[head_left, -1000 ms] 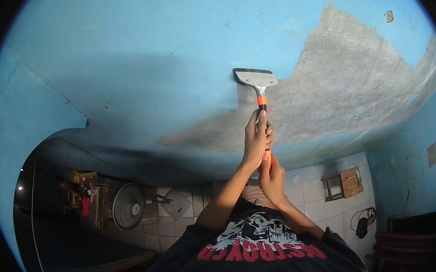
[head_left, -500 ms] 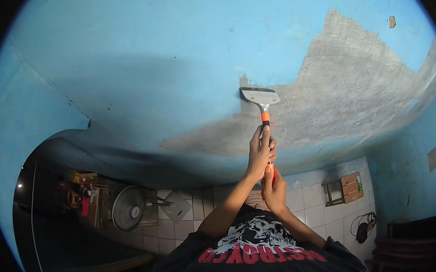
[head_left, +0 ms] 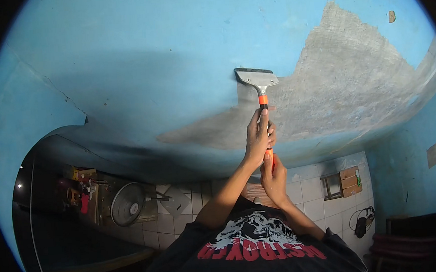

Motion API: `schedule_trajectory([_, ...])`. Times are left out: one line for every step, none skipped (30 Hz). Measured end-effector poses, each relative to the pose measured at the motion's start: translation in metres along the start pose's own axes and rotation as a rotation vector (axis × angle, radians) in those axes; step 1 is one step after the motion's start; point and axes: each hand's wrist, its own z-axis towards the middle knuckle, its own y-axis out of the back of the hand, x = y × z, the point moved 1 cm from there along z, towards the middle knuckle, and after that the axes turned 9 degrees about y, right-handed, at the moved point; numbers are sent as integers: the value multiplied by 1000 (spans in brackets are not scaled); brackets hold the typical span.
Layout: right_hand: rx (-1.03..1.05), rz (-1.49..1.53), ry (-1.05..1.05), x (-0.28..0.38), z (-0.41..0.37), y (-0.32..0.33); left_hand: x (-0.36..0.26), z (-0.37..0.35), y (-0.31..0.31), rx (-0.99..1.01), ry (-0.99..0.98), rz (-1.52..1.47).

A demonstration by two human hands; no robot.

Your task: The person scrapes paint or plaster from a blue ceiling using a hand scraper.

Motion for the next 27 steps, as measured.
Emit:
schedule_trajectory([4, -1, 3, -2, -5, -1, 8, -1, 4, -14, 36, -19])
schedule_trajectory([-2, -16, 4, -7, -15, -3, 17, -2, 8, -24, 74, -34])
schedule_trajectory([-9, -31, 4, -13, -21, -3, 24, -4, 10, -22, 73, -34])
schedule_trajectory([-11, -32, 8, -21, -21, -4, 32, -5, 13, -27, 91, -30])
schedule_trajectory([-28, -62, 50, -23, -18, -5, 31, -6, 11, -32, 110, -24])
schedule_trajectory([-45, -92, 89, -23, -18, -5, 28, -4, 10, -34, 104, -41])
schedule_trajectory([-44, -92, 86, -24, -15, -4, 23, 0, 8, -35, 107, -41])
schedule_trajectory([-52, -57, 96, -6, -5, -4, 10, 2, 3, -7, 60, -7])
schedule_trajectory([-58, -21, 106, 4, 0, -3, 1, 3, 0, 20, 12, 27])
schedule_trajectory([-48, 11, 83, -1, 1, -3, -2, 5, -2, 36, -3, 13])
schedule_trajectory([-45, 10, 89, -6, 0, -3, 1, 4, 0, 35, -10, 11])
schedule_trajectory([-10, 42, 51, -11, -3, -4, 9, 4, 6, 27, 7, 16])
schedule_trajectory([21, 73, 11, -20, -7, -5, 21, 4, 13, 20, 26, 23])
schedule_trajectory([17, 73, 16, -37, -13, -7, 40, 5, 23, 26, 23, 24])
schedule_trajectory([23, 12, 52, -60, -21, -10, 64, 7, 34, -32, 30, 19])
schedule_trajectory([30, -47, 86, -74, -27, -12, 79, 6, 41, -92, 39, 15])
schedule_trajectory([29, -45, 85, -79, -32, -13, 82, 3, 42, -92, 40, 17])
schedule_trajectory([20, -67, 119, -82, -34, -14, 85, 2, 44, -96, 44, 48])
schedule_trajectory([13, -88, 153, -86, -35, -16, 86, 2, 46, -101, 47, 79])
schedule_trajectory([16, -85, 154, -87, -35, -18, 79, 0, 41, -96, 51, 83])
schedule_trajectory([10, -76, 146, -88, -37, -18, 78, 0, 42, -102, 53, 82])
schedule_trajectory([6, -71, 137, -89, -38, -16, 78, -1, 42, -103, 65, 86])
schedule_trajectory([10, -74, 135, -92, -38, -15, 79, 0, 42, -101, 76, 89])
schedule_trajectory([57, -48, 105, -98, -37, -13, 83, 1, 43, -102, 79, 83])
schedule_trajectory([104, -22, 73, -104, -37, -12, 89, 4, 46, -107, 63, 72])
schedule_trajectory([110, -28, 65, -111, -34, -9, 97, 6, 50, -115, 48, 61])
schedule_trajectory([168, 5, 27, -118, -31, -9, 104, 9, 54, -122, 58, 53])
